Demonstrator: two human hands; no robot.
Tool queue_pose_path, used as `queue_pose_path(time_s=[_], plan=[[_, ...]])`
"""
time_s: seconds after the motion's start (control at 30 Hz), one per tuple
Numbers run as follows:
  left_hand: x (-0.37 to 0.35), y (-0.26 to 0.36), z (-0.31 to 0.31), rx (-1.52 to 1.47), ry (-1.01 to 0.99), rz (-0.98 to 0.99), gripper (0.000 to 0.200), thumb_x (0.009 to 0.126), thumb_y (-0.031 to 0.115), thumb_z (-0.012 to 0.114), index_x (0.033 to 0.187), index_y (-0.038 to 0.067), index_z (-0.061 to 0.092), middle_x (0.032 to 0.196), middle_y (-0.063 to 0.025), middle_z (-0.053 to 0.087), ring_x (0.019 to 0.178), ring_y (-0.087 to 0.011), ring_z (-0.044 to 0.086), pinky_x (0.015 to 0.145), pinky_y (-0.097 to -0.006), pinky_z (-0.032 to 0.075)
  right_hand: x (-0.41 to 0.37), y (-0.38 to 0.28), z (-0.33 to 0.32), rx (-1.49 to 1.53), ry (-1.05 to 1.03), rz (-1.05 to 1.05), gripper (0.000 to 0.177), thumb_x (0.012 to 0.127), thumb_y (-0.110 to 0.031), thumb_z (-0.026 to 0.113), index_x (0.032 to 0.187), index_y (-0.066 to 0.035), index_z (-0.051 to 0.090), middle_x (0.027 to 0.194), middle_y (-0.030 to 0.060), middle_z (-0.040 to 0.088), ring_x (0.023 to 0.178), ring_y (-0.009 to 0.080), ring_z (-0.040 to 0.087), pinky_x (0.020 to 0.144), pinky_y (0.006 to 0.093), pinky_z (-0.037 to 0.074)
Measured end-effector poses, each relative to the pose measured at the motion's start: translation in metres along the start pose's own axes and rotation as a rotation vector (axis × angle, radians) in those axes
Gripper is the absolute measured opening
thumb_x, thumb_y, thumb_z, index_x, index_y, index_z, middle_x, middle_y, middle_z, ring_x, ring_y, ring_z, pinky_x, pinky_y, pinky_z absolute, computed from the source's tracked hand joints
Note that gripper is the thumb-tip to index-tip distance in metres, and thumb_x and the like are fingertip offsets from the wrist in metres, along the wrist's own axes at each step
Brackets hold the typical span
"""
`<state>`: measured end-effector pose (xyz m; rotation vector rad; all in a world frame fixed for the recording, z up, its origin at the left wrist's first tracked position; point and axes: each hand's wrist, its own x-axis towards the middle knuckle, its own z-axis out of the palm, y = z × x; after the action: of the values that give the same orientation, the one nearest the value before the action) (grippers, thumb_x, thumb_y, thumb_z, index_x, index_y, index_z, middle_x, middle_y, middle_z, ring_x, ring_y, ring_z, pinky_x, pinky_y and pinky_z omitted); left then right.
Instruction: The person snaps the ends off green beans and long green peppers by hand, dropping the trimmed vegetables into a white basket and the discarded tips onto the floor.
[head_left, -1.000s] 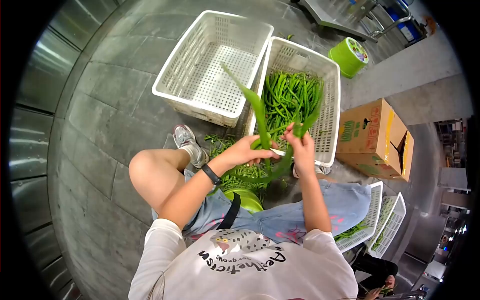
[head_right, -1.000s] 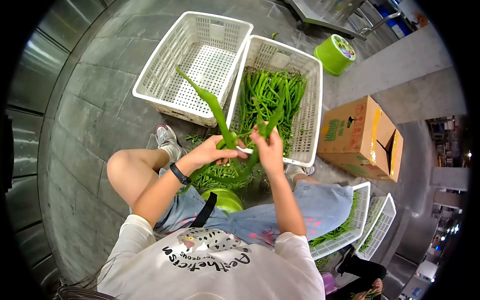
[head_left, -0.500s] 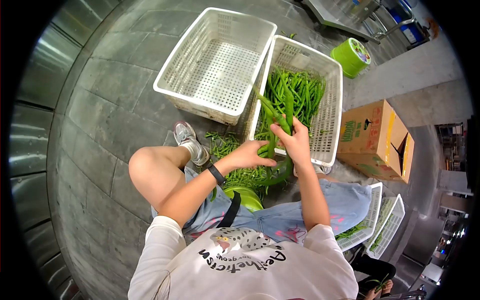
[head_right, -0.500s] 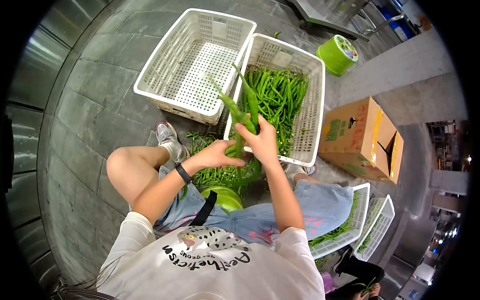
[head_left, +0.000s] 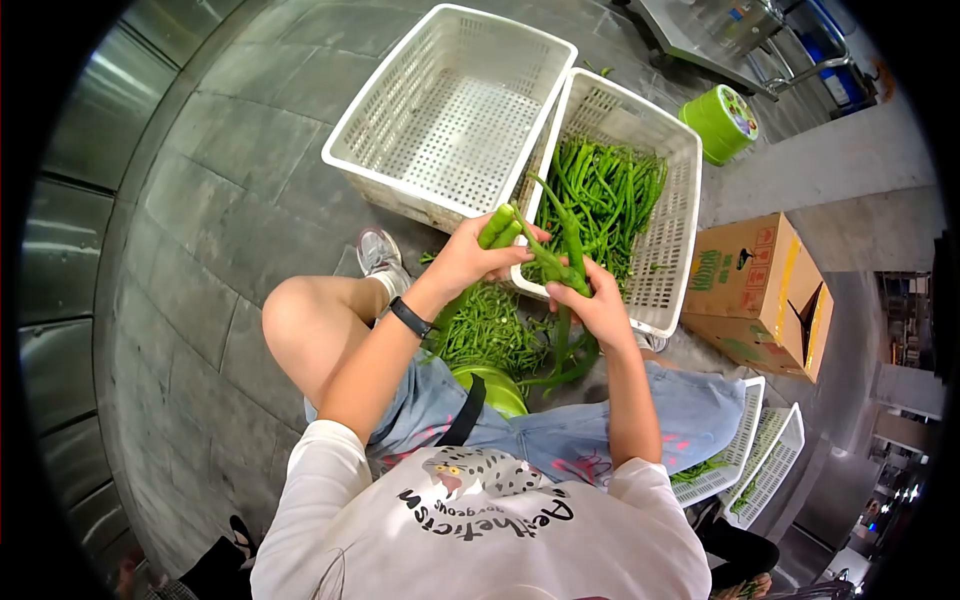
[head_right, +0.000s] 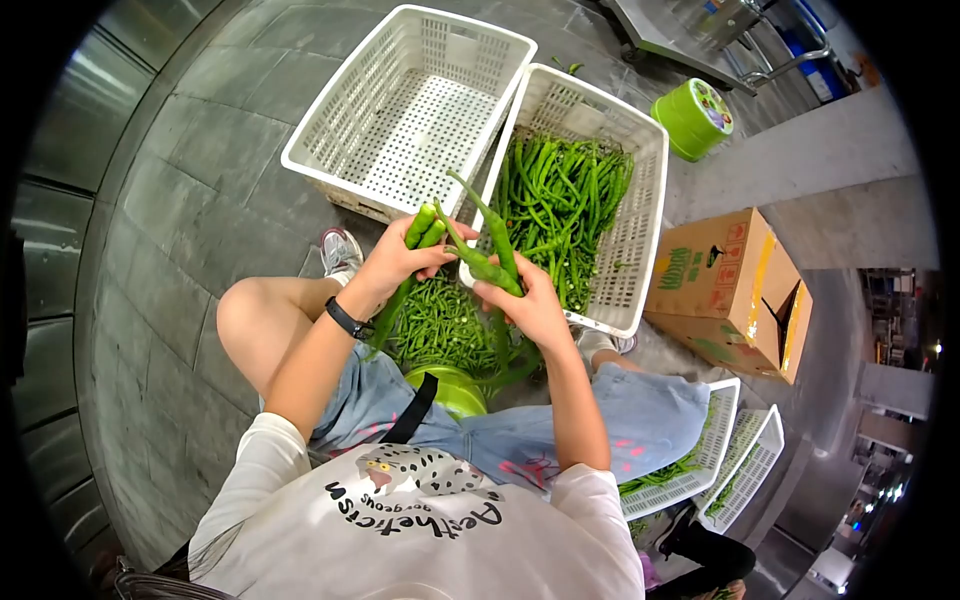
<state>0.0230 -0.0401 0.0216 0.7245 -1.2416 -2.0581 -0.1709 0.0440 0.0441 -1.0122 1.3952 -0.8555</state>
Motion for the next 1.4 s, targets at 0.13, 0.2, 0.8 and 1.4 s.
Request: queue_pose_path(time_s=[0.13,0.2,0.8,1.4], plan=[[-0.002,-0.001,0.009,-0.02,0.006,0.007,0.018,0.079,0.009,0.068,0.093,0.004,0.059,0.082,-0.0022,0.064,0.054,-0.003,0.046,0.046,-0.0178,0.035,-0.004,0.001,0.0,0.02,-0.08,-0.039,0.033,0.078,-0.011,0.07,0.108,-0.005,0.059,0.068,-0.0014,0.06,0.053,0.0035,0.052,0.044,0.019,0.035],[-0.003,-0.003,0.008,-0.005,-0.001,-0.015,0.017,0.077,0.009,0.07,0.089,0.003,0.059,0.073,-0.0011,0.06,0.052,-0.0038,0.045,0.046,-0.0187,0.034,-0.007,-0.001,0.005,0.061,-0.13,-0.051,0.036,0.078,-0.009,0.069,0.112,-0.005,0.059,0.068,-0.0014,0.061,0.054,0.0037,0.054,0.045,0.019,0.036],[0.002,-0.046,-0.019,0.619,0.236,-0.334,0.025,0.075,0.021,0.073,0.09,0.002,0.066,0.065,-0.0024,0.06,0.045,-0.0069,0.049,0.044,-0.0234,0.04,0.01,0.047,-0.026,0.166,-0.025,-0.026,0.018,0.082,-0.013,0.067,0.095,-0.002,0.061,0.076,0.002,0.062,0.064,0.0072,0.056,0.051,0.02,0.039],[0.006,-0.059,0.008,0.207,0.163,0.003,0.037,0.087,0.013,0.064,0.119,-0.001,0.051,0.1,-0.0037,0.063,0.089,-0.009,0.057,0.08,-0.0253,0.046,0.019,0.045,0.027,0.508,0.118,-0.077,0.024,0.094,-0.023,0.054,0.102,-0.001,0.058,0.086,0.0041,0.063,0.073,0.0091,0.059,0.063,0.0215,0.045]])
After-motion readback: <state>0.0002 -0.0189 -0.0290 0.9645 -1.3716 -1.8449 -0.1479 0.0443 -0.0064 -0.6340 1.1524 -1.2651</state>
